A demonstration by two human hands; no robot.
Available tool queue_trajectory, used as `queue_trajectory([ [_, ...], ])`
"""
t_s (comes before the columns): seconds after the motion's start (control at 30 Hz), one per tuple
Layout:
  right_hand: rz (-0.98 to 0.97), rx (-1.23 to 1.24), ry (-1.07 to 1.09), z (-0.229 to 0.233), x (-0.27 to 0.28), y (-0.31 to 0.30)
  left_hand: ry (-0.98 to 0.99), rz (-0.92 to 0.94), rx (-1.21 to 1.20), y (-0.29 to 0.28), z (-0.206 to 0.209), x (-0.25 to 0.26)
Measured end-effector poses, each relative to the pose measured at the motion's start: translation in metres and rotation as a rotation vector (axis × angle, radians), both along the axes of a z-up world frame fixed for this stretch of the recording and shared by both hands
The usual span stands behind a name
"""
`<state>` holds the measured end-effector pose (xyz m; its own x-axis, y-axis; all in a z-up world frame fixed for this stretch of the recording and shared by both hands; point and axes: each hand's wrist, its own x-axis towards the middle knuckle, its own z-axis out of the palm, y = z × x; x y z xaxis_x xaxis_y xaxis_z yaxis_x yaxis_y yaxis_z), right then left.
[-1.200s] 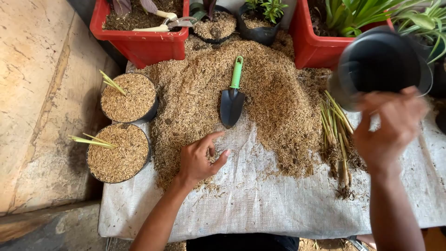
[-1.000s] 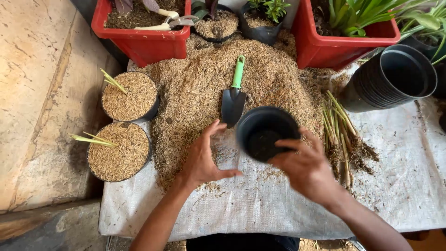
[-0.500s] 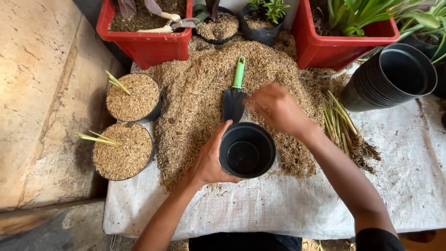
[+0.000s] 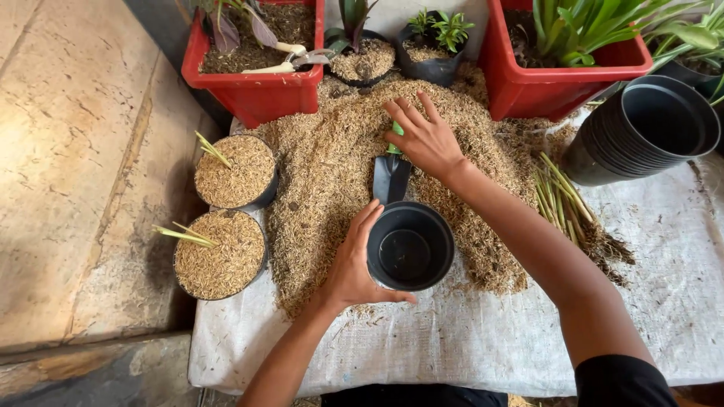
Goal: Filling a small plastic pot with soil using a hand trowel and planting a green shoot.
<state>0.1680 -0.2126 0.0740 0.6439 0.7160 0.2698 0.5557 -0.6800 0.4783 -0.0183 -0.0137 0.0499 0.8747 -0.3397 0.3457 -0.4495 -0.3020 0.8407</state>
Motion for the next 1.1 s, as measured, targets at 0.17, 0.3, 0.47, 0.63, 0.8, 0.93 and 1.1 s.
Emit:
queue_trajectory([
  [0.17, 0.017, -0.13, -0.095, 0.022, -0.015, -0.008, 0.022, 0.045, -0.009, -0.005, -0.004, 0.0],
  [0.3, 0.085, 0.01, -0.183, 0.034, -0.031, -0.036, -0.029, 0.082, -0.065, -0.006, -0.012, 0.005],
  [0.47, -0.1, 0.24, 0.098, 0.048, -0.098, -0.08, -0.035, 0.156, 0.009, -0.001, 0.007, 0.01],
  [0.63, -0.383, 0.286, 0.428, 0.07, -0.169, -0.089, 0.057, 0.214, -0.034, 0.0, -0.014, 0.018],
  [0.8, -0.452, 0.28, 0.407, 0.034, -0.182, -0.076, 0.027, 0.268, -0.015, -0.003, -0.018, 0.015],
  [0.93, -0.421, 0.344, 0.379, 0.001, -0.168, -0.058, -0.001, 0.252, -0.027, -0.002, -0.021, 0.015],
  [1.1, -0.412, 0.503, 0.331, -0.012, -0.158, -0.046, 0.0, 0.243, -0.059, -0.002, -0.021, 0.015],
])
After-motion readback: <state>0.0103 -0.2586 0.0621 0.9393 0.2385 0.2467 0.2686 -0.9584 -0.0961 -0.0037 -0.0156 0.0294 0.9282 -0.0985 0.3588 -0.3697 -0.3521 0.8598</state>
